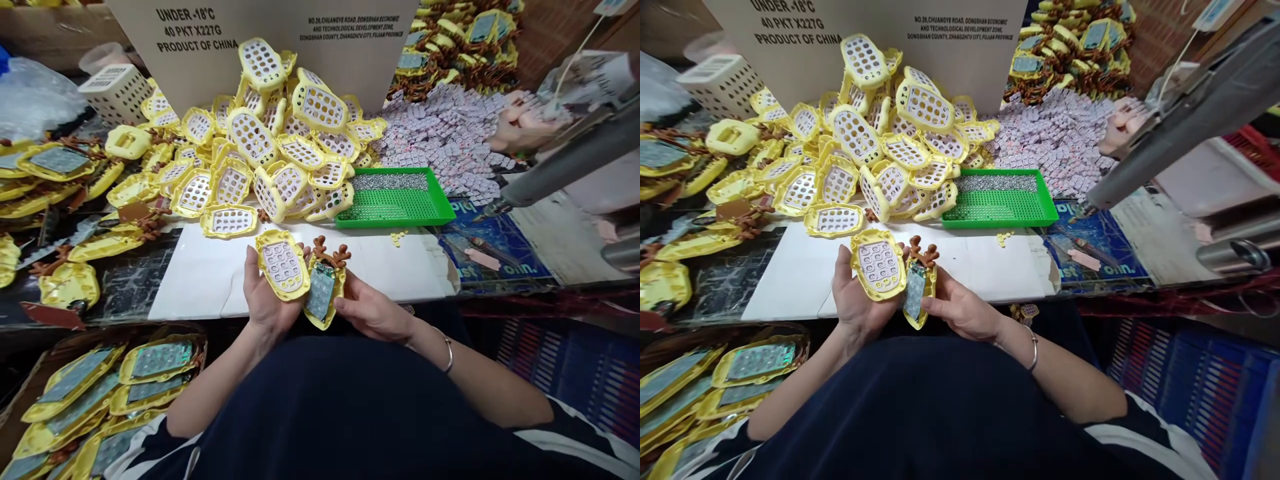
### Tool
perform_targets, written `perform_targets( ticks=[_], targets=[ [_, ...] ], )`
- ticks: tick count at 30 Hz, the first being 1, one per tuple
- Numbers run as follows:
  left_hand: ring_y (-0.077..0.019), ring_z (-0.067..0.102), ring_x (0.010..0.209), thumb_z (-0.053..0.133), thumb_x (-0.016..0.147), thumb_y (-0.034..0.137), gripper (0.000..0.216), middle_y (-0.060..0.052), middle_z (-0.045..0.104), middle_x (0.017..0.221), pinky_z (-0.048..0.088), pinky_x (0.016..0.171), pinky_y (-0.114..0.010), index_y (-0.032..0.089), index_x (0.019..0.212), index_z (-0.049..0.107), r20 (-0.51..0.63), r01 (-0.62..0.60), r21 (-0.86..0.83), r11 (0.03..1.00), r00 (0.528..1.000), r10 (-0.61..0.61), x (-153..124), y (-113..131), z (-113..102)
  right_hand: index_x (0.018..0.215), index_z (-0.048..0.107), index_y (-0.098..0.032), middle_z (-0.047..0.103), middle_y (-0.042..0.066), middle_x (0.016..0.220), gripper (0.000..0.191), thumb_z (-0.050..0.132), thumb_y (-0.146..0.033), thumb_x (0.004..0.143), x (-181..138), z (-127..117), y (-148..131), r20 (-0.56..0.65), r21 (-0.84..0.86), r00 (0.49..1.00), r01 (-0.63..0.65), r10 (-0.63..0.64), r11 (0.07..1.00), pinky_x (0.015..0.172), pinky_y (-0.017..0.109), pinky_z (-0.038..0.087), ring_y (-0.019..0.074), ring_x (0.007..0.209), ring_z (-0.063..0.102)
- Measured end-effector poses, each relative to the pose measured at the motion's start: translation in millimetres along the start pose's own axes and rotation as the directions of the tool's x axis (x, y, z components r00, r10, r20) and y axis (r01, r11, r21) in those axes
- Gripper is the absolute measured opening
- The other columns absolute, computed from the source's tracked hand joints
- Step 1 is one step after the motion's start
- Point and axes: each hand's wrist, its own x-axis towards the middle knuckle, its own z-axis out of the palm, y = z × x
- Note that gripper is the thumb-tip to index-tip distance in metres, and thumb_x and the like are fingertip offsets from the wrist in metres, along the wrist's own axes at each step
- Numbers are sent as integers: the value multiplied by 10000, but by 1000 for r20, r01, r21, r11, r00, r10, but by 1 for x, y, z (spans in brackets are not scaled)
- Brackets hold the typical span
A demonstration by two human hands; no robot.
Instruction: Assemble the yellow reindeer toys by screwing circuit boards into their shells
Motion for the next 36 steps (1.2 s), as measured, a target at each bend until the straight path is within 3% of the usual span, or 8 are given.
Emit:
perform_targets(
  ticks=[6,9,11,14,16,19,25,36],
  targets=[
    [-264,674,1032,407,914,509,463,-108,736,958,486,1002,-449,148,993,685,68,60,-39,997,996,-57,-4,0,3,1372,455,-277,571,117,1353,800,662,-677,710,-1,-7,2,-53,-65,992,114,-117,991,919,371,541,227,1107,637],
    [-303,627,1145,502,884,460,398,-128,725,1028,446,1050,-500,134,1046,665,76,66,-55,996,995,-62,-5,-4,1,1414,401,-268,547,133,1365,796,586,-691,766,0,-14,-7,-109,-303,960,215,-258,928,886,396,561,243,1095,636],
    [-315,595,1196,584,846,410,352,-121,714,1093,421,1076,-514,153,1075,656,108,42,-45,998,994,-36,-5,-8,0,1417,410,-261,531,136,1358,794,624,-654,761,3,-17,-16,-142,-557,918,235,-370,796,924,412,545,253,1146,599],
    [-330,532,1272,660,795,379,320,-103,706,1141,383,1111,-516,181,1045,672,196,37,3,999,980,-37,-7,-14,-1,1411,436,-245,555,125,1246,792,676,-604,746,10,-16,-24,-63,-847,859,224,-509,483,975,432,516,251,1150,573],
    [-334,491,1311,687,770,389,307,-95,714,1125,364,1129,-506,189,1003,684,246,46,38,998,968,-54,-7,-17,-1,1425,421,-240,563,114,1177,793,647,-616,764,15,-13,-24,33,-923,824,242,-565,299,964,432,522,246,1107,584],
    [-333,467,1332,710,745,407,326,-90,713,1123,353,1140,-489,191,988,687,291,68,77,995,953,-88,-7,-19,-4,1441,394,-236,563,108,1126,784,585,-641,796,21,-8,-22,103,-957,788,245,-607,156,927,427,538,241,1050,594],
    [-321,512,1289,774,693,411,446,-65,662,1233,384,1118,-452,213,1077,664,371,67,64,996,925,-86,-4,-21,-11,1421,422,-193,561,118,1099,786,544,-666,805,26,-6,-19,136,-972,791,224,-597,74,894,422,541,246,1017,580],
    [-297,580,1198,820,654,441,574,-68,665,1196,455,1036,-408,239,1158,634,401,30,102,994,914,-69,-4,-22,-15,1415,433,-182,565,122,1088,808,539,-684,791,27,-5,-16,149,-968,808,237,-570,82,904,425,532,249,1021,566]
  ],
)
